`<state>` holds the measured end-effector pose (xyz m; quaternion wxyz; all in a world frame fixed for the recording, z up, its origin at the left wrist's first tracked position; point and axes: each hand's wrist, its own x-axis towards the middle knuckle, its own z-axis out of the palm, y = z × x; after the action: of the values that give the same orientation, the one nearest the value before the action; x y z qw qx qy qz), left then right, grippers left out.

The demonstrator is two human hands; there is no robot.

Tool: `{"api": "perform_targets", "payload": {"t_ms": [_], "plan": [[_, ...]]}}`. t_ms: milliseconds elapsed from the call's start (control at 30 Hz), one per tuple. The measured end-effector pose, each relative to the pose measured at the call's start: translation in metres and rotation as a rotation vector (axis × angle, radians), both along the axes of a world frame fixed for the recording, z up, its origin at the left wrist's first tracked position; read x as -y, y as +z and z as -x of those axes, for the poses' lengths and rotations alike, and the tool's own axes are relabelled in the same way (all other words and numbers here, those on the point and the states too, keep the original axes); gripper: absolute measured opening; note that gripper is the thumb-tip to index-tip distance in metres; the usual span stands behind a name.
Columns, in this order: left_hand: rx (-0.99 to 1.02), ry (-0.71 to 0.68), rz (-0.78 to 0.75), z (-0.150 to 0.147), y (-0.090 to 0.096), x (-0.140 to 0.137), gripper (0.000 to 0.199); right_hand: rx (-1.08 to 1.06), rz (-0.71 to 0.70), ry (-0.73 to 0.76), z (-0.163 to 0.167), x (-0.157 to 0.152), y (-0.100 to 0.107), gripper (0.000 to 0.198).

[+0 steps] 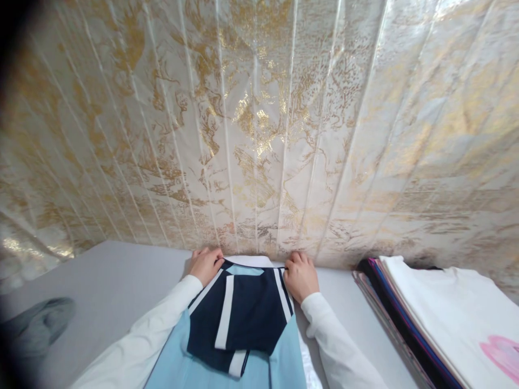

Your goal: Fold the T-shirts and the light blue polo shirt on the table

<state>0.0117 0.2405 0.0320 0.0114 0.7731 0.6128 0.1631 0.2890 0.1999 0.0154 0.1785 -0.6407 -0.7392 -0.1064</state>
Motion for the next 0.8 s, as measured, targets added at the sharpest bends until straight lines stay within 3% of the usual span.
{"api": "perform_targets", "payload": {"t_ms": [133, 233, 333, 400, 533, 800], "plan": [[0.046, -0.102, -0.052, -0.017, 0.027, 0.025, 0.016, 0.017, 0.011, 0.001, 0.003, 0.002, 0.002, 0.021], [0.093, -0.348, -0.063, -0.045, 0.039, 0.053, 0.023, -0.007, 0.031, 0.006, 0.000, 0.002, 0.005, 0.022], [0.106, -0.587, -0.018, -0.069, 0.028, 0.074, 0.025, -0.054, 0.049, 0.031, -0.004, 0.001, 0.007, 0.026], [0.093, -0.676, 0.016, -0.076, 0.012, 0.079, 0.029, -0.089, 0.067, 0.057, -0.006, -0.001, 0.006, 0.029], [0.082, -0.738, 0.056, -0.074, -0.009, 0.074, 0.036, -0.150, 0.107, 0.084, -0.010, -0.006, 0.000, 0.024], [0.102, -0.798, 0.028, -0.074, -0.009, 0.069, 0.037, -0.230, 0.137, 0.099, -0.015, -0.011, -0.003, 0.007]]}}
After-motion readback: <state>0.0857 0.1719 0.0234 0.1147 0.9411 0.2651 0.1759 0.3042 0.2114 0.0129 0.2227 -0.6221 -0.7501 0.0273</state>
